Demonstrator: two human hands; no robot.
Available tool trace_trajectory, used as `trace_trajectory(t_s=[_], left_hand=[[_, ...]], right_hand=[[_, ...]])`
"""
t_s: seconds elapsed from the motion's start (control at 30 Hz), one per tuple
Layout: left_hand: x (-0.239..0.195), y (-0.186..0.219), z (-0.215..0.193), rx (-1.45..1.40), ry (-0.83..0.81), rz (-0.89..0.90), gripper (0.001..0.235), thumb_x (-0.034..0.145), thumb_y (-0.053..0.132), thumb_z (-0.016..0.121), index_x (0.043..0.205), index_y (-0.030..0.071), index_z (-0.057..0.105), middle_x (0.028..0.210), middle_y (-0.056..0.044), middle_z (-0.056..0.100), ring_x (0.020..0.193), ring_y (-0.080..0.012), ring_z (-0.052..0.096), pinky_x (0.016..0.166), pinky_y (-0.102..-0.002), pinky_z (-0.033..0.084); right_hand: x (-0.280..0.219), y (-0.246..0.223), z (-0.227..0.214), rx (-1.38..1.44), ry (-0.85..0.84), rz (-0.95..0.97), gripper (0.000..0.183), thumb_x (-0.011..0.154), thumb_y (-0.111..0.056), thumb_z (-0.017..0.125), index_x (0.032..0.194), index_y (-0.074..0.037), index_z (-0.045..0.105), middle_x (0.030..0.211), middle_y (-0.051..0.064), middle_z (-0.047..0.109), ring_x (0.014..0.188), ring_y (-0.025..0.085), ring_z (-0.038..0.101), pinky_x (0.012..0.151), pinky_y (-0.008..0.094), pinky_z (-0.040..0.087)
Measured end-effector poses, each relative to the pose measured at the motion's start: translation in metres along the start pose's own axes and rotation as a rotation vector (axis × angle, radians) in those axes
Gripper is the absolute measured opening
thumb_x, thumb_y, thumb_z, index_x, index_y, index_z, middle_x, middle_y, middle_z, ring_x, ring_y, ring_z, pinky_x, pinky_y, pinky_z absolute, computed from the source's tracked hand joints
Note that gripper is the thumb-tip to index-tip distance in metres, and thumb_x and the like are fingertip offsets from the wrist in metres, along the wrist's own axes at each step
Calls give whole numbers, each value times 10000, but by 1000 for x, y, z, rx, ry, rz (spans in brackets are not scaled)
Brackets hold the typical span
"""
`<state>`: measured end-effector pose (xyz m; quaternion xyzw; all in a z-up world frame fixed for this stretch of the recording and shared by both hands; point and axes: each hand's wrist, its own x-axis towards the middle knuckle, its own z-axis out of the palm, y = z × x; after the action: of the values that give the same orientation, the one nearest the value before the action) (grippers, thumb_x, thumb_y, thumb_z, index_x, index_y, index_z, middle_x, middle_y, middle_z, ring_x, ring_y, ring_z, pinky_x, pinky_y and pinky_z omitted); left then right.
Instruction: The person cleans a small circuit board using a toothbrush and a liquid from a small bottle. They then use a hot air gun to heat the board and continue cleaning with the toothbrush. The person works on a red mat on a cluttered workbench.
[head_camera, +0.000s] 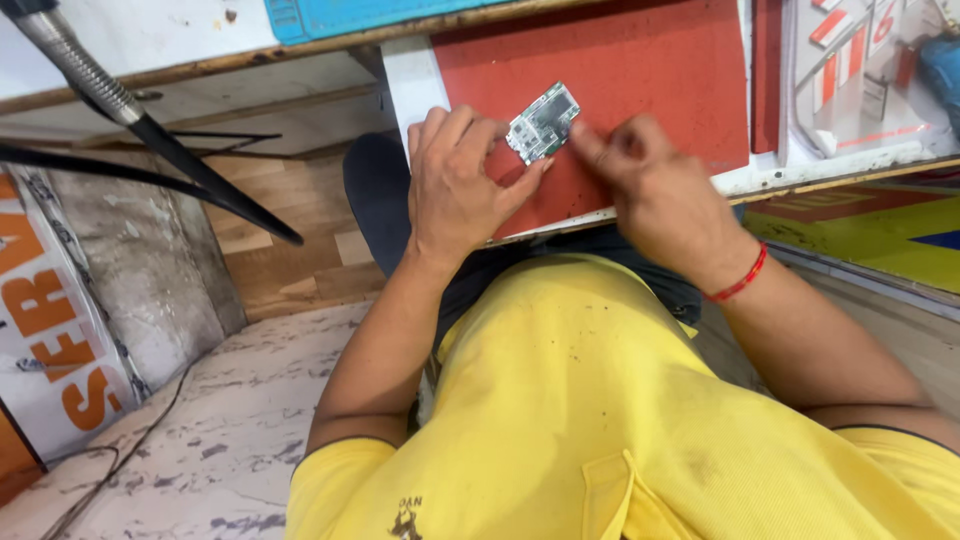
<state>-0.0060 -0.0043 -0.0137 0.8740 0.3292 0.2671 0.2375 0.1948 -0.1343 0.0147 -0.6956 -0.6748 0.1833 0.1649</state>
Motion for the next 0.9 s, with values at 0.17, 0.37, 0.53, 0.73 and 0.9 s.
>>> trace_trajectory(t_s=[0.17, 0.37, 0.53, 0.73, 0.9], left_hand=[[-1, 1, -1, 12, -1, 5, 405, 769, 360, 927, 961, 68, 721, 870, -28, 577, 865, -236, 525, 811, -399, 394], [-1, 3, -1, 23, -8, 5, 410, 766, 383, 924, 937, 75, 714, 863, -38, 569, 870, -250, 528, 813, -408, 400], [-4, 0, -1, 35, -6, 9, 406, 761, 374, 928, 917, 73, 705, 878, -48, 578, 869, -252, 529, 802, -410, 388], [-1, -1, 2, 16, 1, 16, 411, 763, 370, 937, 943, 78, 711, 862, -30, 572, 856, -234, 519, 800, -400, 384], [0, 1, 0, 6, -18, -13, 396, 759, 356, 943, 947, 89, 719, 826, -13, 563, 841, -224, 516, 800, -398, 384]], right_hand=[[8, -2, -1, -39, 4, 29, 596, 899, 26, 590, 1467, -153, 616, 1095, 178, 604, 764, 394, 656, 649, 478, 562], [3, -1, -3, -35, -9, 26, 614, 869, 18, 585, 1457, -155, 621, 1094, 186, 601, 770, 404, 655, 645, 490, 559], [1, -1, 2, -8, 33, 2, 609, 895, 42, 558, 1463, -167, 623, 1081, 153, 611, 793, 367, 670, 665, 467, 565], [10, 12, -5, -85, 46, -29, 600, 922, 31, 588, 1479, -191, 628, 1079, 148, 618, 711, 349, 658, 630, 444, 568], [6, 9, -6, -40, 15, -61, 600, 886, 8, 607, 1450, -195, 634, 1068, 143, 630, 679, 349, 656, 609, 451, 561]])
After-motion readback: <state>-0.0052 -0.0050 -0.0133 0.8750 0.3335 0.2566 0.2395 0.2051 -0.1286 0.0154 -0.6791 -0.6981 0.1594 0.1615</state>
